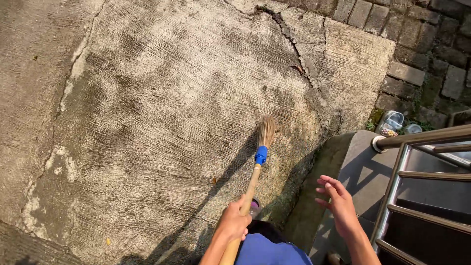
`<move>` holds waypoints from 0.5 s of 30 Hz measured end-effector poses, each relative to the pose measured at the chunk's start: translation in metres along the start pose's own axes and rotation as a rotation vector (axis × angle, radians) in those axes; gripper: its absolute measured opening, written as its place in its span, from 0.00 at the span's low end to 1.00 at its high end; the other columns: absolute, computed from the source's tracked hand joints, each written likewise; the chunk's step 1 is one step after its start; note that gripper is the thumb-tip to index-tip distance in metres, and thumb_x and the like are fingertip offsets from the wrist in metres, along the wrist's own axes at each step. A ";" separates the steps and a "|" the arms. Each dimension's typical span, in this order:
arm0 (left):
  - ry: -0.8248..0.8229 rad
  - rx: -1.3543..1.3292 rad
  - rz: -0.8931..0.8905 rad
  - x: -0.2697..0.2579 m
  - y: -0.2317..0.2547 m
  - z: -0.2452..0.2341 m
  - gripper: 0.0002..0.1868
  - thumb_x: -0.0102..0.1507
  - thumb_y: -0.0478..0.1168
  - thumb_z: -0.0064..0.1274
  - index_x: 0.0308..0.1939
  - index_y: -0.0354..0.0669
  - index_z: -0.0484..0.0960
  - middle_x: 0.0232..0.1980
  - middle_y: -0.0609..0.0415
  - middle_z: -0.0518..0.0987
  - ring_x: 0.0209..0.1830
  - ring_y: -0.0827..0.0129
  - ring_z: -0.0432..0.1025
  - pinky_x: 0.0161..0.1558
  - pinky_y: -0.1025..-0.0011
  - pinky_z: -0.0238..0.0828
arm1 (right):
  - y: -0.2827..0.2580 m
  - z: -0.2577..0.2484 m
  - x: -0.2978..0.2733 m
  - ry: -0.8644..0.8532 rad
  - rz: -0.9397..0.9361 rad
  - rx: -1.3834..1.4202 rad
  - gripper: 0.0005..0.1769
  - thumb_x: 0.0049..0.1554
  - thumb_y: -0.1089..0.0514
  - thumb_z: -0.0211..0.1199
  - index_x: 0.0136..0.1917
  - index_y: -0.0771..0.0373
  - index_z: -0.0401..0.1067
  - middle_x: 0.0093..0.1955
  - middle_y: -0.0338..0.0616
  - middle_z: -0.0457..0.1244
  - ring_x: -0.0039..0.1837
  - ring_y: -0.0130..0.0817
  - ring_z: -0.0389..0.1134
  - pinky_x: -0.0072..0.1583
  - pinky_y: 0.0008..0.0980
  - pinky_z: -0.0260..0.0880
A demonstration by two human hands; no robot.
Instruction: The recorder sweeps leaves and debris from a paved outdoor courtyard into a dustpan.
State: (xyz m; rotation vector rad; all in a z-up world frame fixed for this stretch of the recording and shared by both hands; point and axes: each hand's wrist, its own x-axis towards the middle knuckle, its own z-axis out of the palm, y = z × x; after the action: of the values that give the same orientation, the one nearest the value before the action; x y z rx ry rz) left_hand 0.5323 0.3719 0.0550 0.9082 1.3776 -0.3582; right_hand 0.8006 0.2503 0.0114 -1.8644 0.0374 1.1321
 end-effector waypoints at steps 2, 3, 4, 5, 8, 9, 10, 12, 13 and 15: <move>0.080 0.086 -0.072 -0.022 -0.014 -0.022 0.42 0.67 0.32 0.48 0.82 0.64 0.51 0.38 0.52 0.82 0.19 0.70 0.70 0.19 0.73 0.75 | 0.007 -0.004 0.023 -0.005 -0.004 0.017 0.18 0.68 0.57 0.49 0.68 0.60 0.70 0.70 0.50 0.66 0.61 0.40 0.67 0.57 0.44 0.71; 0.162 0.166 -0.159 -0.035 -0.025 -0.034 0.40 0.68 0.35 0.51 0.81 0.68 0.52 0.33 0.52 0.86 0.18 0.70 0.72 0.19 0.72 0.76 | 0.011 -0.005 0.032 -0.014 0.005 0.028 0.18 0.68 0.56 0.49 0.68 0.60 0.71 0.70 0.50 0.66 0.60 0.39 0.67 0.56 0.43 0.71; 0.170 0.159 -0.156 -0.035 -0.033 -0.041 0.40 0.68 0.35 0.51 0.81 0.68 0.52 0.33 0.52 0.86 0.18 0.70 0.72 0.19 0.72 0.76 | 0.005 -0.001 0.036 -0.024 0.000 0.026 0.18 0.68 0.56 0.49 0.68 0.60 0.71 0.70 0.50 0.66 0.60 0.39 0.67 0.56 0.43 0.71; 0.194 0.080 -0.176 -0.035 -0.042 -0.048 0.41 0.67 0.36 0.53 0.81 0.69 0.54 0.40 0.54 0.86 0.18 0.69 0.73 0.22 0.73 0.78 | 0.001 0.004 0.039 -0.033 -0.009 0.016 0.18 0.68 0.57 0.49 0.68 0.60 0.71 0.69 0.49 0.66 0.60 0.39 0.67 0.57 0.43 0.71; 0.216 -0.082 -0.121 -0.029 -0.060 -0.054 0.43 0.65 0.35 0.56 0.80 0.70 0.56 0.43 0.56 0.84 0.16 0.69 0.71 0.19 0.73 0.72 | -0.013 0.018 0.046 -0.066 -0.023 0.008 0.18 0.68 0.58 0.49 0.68 0.60 0.70 0.69 0.49 0.66 0.59 0.38 0.67 0.57 0.44 0.72; 0.207 -0.160 -0.041 -0.025 -0.063 -0.053 0.45 0.65 0.32 0.56 0.81 0.70 0.56 0.40 0.55 0.82 0.14 0.69 0.68 0.13 0.71 0.65 | -0.018 0.022 0.048 -0.080 -0.031 0.012 0.18 0.68 0.57 0.49 0.67 0.61 0.70 0.70 0.50 0.66 0.59 0.38 0.67 0.57 0.44 0.72; 0.209 -0.162 -0.044 -0.029 -0.045 -0.044 0.45 0.65 0.32 0.56 0.81 0.70 0.56 0.40 0.55 0.82 0.14 0.69 0.68 0.13 0.71 0.65 | -0.023 0.025 0.049 -0.083 -0.028 0.011 0.18 0.68 0.57 0.49 0.67 0.61 0.70 0.70 0.50 0.66 0.59 0.38 0.67 0.57 0.44 0.72; 0.081 -0.087 0.049 -0.038 -0.008 -0.027 0.42 0.68 0.37 0.51 0.82 0.67 0.51 0.18 0.49 0.74 0.10 0.69 0.65 0.15 0.68 0.68 | -0.031 0.029 0.049 -0.087 -0.072 0.043 0.17 0.68 0.57 0.49 0.67 0.60 0.71 0.69 0.50 0.66 0.58 0.37 0.67 0.56 0.43 0.72; 0.079 -0.087 0.043 -0.021 -0.001 -0.009 0.42 0.68 0.37 0.51 0.82 0.67 0.51 0.18 0.49 0.74 0.10 0.69 0.65 0.15 0.68 0.68 | -0.036 0.030 0.046 -0.086 -0.066 0.042 0.17 0.68 0.57 0.49 0.67 0.60 0.71 0.69 0.50 0.66 0.58 0.37 0.67 0.56 0.43 0.72; -0.003 -0.126 0.210 0.016 0.015 0.023 0.45 0.59 0.31 0.48 0.81 0.57 0.56 0.33 0.58 0.79 0.13 0.73 0.70 0.12 0.71 0.70 | -0.049 0.034 0.043 -0.096 -0.067 0.019 0.18 0.67 0.59 0.49 0.68 0.61 0.70 0.69 0.51 0.66 0.59 0.38 0.67 0.57 0.43 0.72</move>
State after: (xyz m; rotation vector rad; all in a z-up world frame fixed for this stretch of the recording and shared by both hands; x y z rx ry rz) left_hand 0.5620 0.3694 0.0434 0.9368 1.2739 -0.1114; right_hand 0.8239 0.3203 0.0093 -1.7792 -0.0678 1.1698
